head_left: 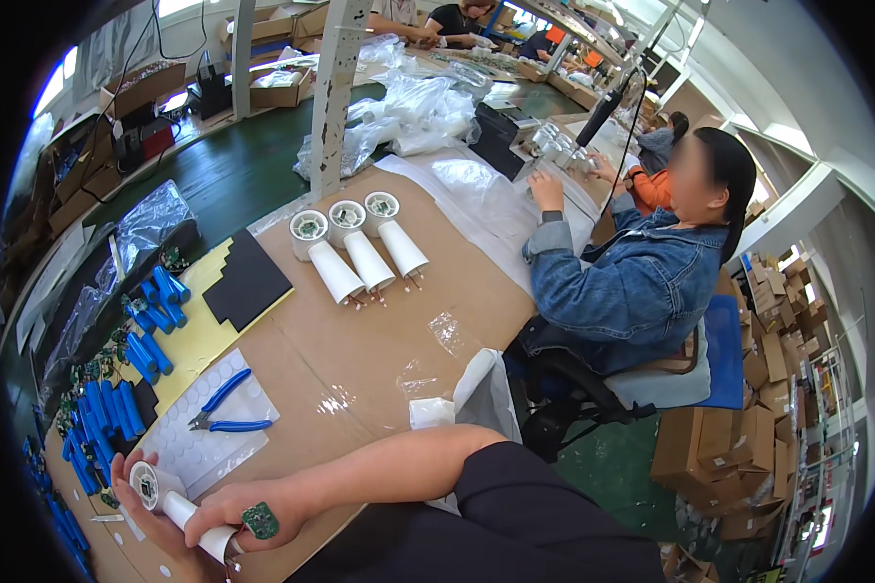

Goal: Assembling electronic components by inserting parts into white plastic housings and wrapping them in protective paper.

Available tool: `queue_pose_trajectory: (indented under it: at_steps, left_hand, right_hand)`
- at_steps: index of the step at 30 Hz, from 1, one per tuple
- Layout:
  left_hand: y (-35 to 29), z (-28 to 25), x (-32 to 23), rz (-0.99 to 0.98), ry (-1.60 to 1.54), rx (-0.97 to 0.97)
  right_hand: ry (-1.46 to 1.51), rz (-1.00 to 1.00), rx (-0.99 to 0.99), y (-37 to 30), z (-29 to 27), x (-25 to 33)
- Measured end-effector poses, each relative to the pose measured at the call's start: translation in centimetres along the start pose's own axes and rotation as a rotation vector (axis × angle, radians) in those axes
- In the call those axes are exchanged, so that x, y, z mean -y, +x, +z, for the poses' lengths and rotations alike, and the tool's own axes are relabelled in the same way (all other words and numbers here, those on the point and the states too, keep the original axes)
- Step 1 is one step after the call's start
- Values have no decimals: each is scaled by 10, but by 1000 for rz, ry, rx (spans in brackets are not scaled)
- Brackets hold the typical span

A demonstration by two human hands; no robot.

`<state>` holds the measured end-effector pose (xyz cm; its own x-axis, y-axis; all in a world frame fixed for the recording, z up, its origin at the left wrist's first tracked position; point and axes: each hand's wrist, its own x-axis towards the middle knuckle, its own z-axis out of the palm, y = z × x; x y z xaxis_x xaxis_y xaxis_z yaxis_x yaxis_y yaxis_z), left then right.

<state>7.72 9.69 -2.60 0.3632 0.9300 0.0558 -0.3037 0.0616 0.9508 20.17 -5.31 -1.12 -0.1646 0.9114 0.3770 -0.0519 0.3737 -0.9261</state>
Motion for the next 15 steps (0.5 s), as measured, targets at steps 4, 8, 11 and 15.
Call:
queue_pose_trajectory:
  at_steps: [4, 8, 11, 15]
  left_hand:
    - [4, -27, 17, 93, 199, 193]
    - [-8, -2, 36, -135, -71, 169]
    - [-19, -16, 11, -387, -188, 393]
    - [-20, -9, 11, -395, -200, 384]
  right_hand:
    - [-86, -148, -104, 1, -5, 1]
    - [-239, -126, -200, -6, -18, 3]
    - [-273, -210, -163, 1, -17, 3]
    - [-377, -96, -133, -1, -18, 7]
